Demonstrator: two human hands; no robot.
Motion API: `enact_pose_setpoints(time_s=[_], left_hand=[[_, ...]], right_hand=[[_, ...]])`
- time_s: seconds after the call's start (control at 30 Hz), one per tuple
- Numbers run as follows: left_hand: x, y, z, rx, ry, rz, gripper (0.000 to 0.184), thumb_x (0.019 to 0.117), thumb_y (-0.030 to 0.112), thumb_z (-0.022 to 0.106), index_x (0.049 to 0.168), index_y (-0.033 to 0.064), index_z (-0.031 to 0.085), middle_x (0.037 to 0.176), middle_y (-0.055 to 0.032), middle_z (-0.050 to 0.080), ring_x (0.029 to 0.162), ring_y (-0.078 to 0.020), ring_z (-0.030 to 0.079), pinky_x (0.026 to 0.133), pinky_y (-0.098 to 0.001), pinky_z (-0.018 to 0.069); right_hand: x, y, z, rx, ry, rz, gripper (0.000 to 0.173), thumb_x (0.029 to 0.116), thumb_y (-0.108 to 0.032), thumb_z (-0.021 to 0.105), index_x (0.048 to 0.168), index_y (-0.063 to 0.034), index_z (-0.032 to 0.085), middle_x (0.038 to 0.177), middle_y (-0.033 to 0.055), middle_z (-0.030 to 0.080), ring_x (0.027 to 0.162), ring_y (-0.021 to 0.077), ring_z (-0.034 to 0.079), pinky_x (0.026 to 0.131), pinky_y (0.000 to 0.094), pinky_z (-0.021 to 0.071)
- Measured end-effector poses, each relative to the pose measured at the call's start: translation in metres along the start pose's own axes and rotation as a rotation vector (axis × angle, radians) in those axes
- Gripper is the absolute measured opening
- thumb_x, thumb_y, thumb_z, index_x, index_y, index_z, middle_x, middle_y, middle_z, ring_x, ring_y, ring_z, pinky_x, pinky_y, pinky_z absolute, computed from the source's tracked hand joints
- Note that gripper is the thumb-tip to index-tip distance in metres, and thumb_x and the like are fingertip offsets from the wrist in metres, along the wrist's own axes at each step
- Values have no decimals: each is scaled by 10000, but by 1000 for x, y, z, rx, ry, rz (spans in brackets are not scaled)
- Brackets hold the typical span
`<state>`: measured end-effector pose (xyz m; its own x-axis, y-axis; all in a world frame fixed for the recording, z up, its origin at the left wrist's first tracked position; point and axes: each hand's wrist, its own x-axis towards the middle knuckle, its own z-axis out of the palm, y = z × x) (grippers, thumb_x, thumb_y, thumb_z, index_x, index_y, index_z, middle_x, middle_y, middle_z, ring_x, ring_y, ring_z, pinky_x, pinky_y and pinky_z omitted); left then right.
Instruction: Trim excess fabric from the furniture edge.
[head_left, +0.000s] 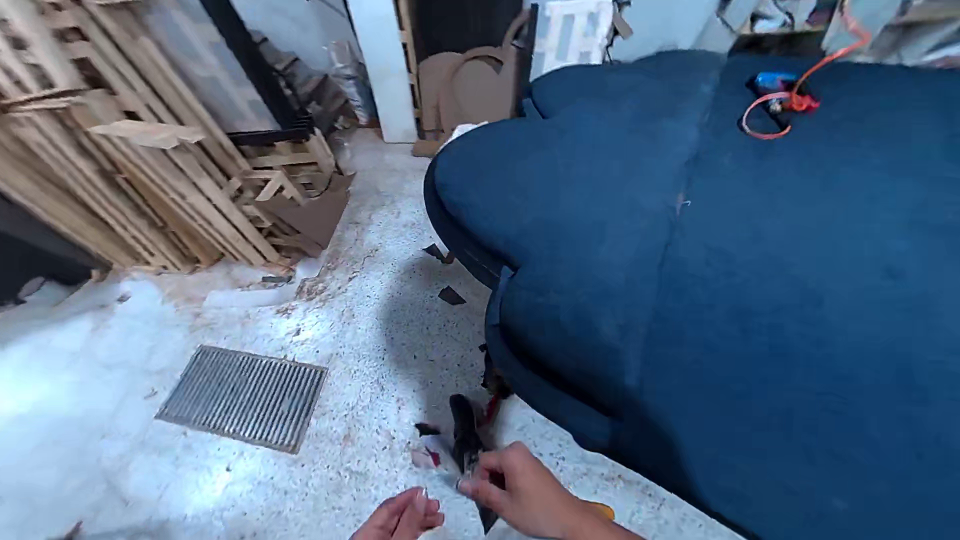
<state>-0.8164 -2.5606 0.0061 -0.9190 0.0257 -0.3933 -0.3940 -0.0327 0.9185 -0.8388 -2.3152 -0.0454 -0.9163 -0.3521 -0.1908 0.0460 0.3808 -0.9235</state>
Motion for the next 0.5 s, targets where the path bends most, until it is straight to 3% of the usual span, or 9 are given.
enact_pose_setpoints(time_s=[0.13, 0.27, 0.5], left_hand=[[120, 71, 19, 79, 49, -73, 230, 1005, 78, 648, 1136, -107, 684, 919, -213, 765, 825, -313, 771, 789, -446, 659], [229, 137, 35, 244, -191, -14, 208, 980, 67, 682, 1099, -102, 710, 903, -227, 763, 807, -344, 770, 778, -460, 668], [424, 234, 85, 559, -493, 102, 178, 984, 89, 685, 1088, -45, 739, 916, -184, 772, 829, -324, 768, 819, -457, 662]], right_hand=[[96, -7, -43, 161, 237, 137, 452, 1006, -559, 587, 904, -138, 715, 697, 9, 628, 618, 147, 611, 606, 390, 545], [170, -18, -93, 216, 449, 251, 415, 1005, -580, 570, 1032, -208, 751, 720, -23, 646, 619, 122, 609, 612, 370, 554], [252, -1, -128, 253, 856, 556, 336, 989, -541, 606, 950, -240, 749, 700, -62, 648, 623, 94, 620, 615, 375, 564]])
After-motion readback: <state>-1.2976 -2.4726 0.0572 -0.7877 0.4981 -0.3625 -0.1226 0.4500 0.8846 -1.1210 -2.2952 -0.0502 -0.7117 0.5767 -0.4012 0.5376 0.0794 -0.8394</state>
